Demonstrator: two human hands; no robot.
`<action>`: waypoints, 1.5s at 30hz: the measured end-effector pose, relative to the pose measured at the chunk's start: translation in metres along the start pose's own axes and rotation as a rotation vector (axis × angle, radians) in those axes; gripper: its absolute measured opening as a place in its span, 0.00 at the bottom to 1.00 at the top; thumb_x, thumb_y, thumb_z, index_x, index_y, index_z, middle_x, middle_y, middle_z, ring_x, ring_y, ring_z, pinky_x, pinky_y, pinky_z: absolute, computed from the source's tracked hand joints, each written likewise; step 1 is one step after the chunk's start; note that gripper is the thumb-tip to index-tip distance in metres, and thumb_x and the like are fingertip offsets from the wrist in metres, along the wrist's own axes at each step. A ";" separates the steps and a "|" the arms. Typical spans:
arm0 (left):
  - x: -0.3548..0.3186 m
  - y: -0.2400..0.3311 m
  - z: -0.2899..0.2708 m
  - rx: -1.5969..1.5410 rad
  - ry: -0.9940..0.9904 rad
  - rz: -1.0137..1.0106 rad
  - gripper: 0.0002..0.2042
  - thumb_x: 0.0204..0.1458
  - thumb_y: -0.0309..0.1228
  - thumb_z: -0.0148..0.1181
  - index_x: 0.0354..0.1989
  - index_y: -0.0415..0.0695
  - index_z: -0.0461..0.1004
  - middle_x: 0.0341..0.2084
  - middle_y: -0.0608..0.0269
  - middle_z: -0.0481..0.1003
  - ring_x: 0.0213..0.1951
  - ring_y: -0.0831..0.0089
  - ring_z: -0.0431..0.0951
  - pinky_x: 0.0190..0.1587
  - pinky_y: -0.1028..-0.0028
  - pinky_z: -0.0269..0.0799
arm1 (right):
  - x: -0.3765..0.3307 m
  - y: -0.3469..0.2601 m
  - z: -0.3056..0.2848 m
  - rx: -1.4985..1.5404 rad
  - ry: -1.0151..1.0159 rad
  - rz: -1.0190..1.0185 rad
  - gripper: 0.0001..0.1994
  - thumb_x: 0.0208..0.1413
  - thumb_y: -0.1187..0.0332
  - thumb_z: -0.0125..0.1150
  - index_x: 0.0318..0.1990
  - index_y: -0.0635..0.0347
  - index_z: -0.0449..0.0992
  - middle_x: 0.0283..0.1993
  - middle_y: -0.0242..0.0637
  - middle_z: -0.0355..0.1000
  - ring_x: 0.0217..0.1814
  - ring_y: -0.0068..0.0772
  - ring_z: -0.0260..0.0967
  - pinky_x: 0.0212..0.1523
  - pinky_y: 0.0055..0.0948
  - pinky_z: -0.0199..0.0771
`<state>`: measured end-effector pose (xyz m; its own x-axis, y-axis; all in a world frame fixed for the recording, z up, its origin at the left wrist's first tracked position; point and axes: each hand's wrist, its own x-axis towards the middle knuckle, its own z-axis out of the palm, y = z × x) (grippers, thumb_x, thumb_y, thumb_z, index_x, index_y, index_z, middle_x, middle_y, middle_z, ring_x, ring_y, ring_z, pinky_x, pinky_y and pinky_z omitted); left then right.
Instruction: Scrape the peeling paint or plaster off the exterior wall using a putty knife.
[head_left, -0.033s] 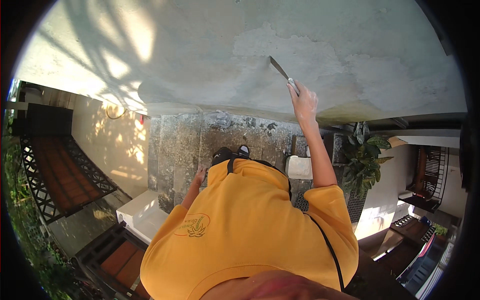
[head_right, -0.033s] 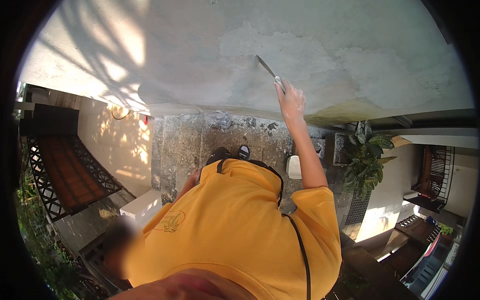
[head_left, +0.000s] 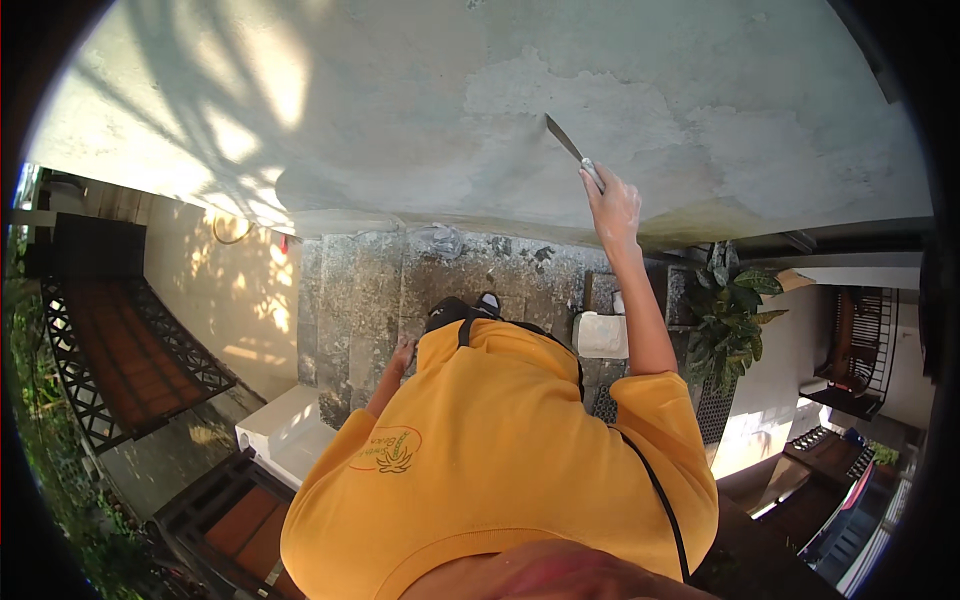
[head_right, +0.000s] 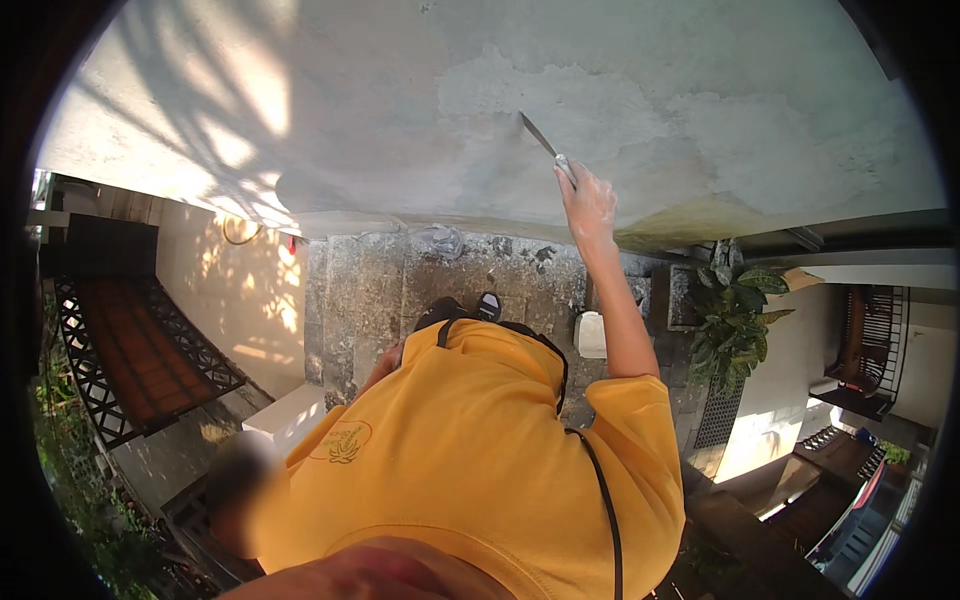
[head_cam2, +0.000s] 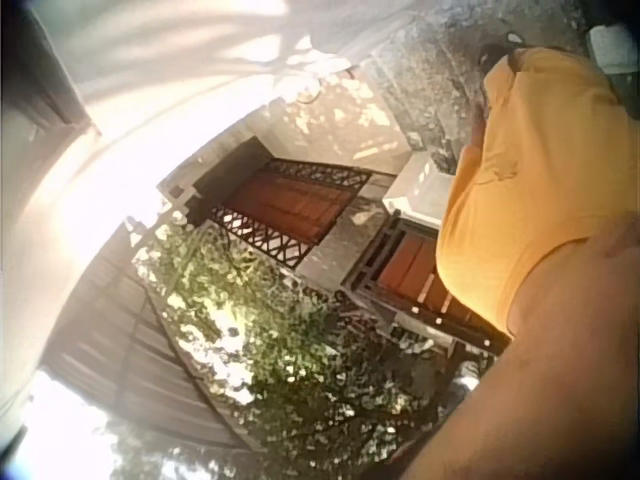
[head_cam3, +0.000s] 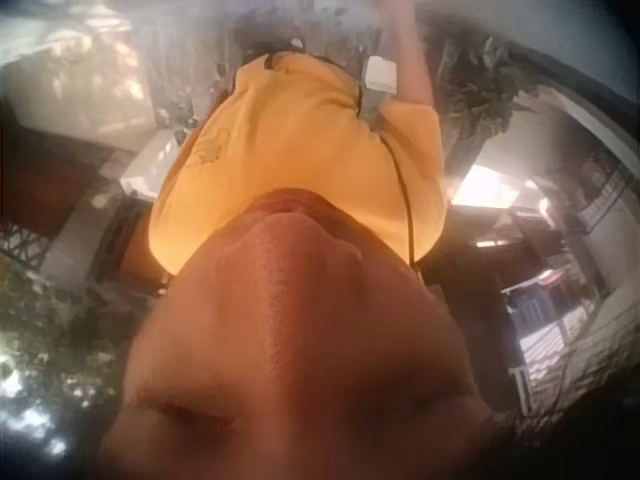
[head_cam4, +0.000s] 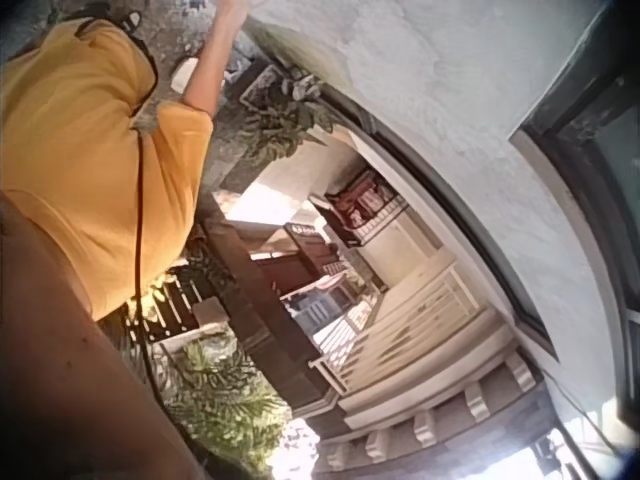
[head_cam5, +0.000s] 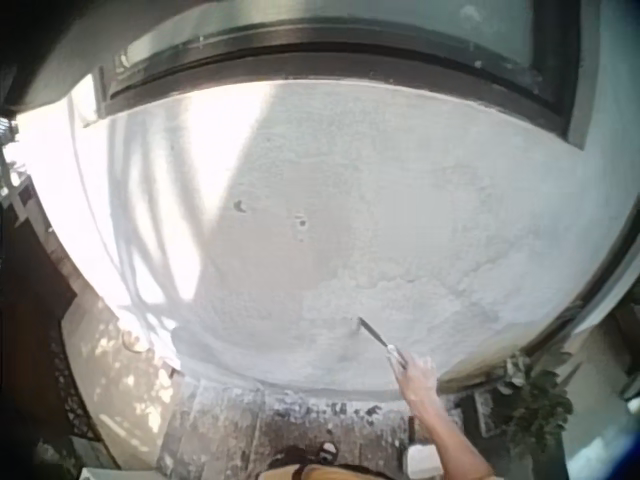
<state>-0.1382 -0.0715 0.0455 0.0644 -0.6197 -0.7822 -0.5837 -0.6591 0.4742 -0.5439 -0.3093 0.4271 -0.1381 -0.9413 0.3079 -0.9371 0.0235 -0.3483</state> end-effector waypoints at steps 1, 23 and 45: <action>-0.003 -0.005 0.000 0.007 0.002 0.014 0.21 0.57 0.39 0.42 0.53 0.37 0.68 0.58 0.49 0.63 0.61 0.60 0.59 0.61 0.69 0.54 | 0.003 0.002 0.000 -0.002 0.015 0.005 0.15 0.55 0.57 0.55 0.40 0.59 0.77 0.32 0.47 0.74 0.34 0.50 0.72 0.34 0.43 0.71; -0.007 -0.051 -0.060 -0.305 -0.054 -0.061 0.21 0.57 0.42 0.44 0.49 0.39 0.71 0.44 0.53 0.74 0.46 0.63 0.74 0.49 0.67 0.67 | 0.004 -0.016 0.000 -0.081 0.042 -0.061 0.15 0.53 0.56 0.57 0.39 0.59 0.77 0.31 0.49 0.74 0.33 0.53 0.72 0.34 0.43 0.71; -0.005 -0.092 -0.059 -0.387 0.054 -0.032 0.22 0.57 0.45 0.44 0.49 0.42 0.73 0.44 0.54 0.75 0.47 0.62 0.73 0.51 0.67 0.65 | 0.003 -0.026 0.001 -0.039 0.073 -0.014 0.15 0.53 0.55 0.58 0.39 0.56 0.78 0.29 0.48 0.73 0.32 0.53 0.71 0.33 0.43 0.70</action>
<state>-0.0372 -0.0326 0.0295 0.1256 -0.6111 -0.7816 -0.2333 -0.7839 0.5754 -0.5195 -0.3132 0.4363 -0.1467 -0.9147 0.3765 -0.9505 0.0249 -0.3097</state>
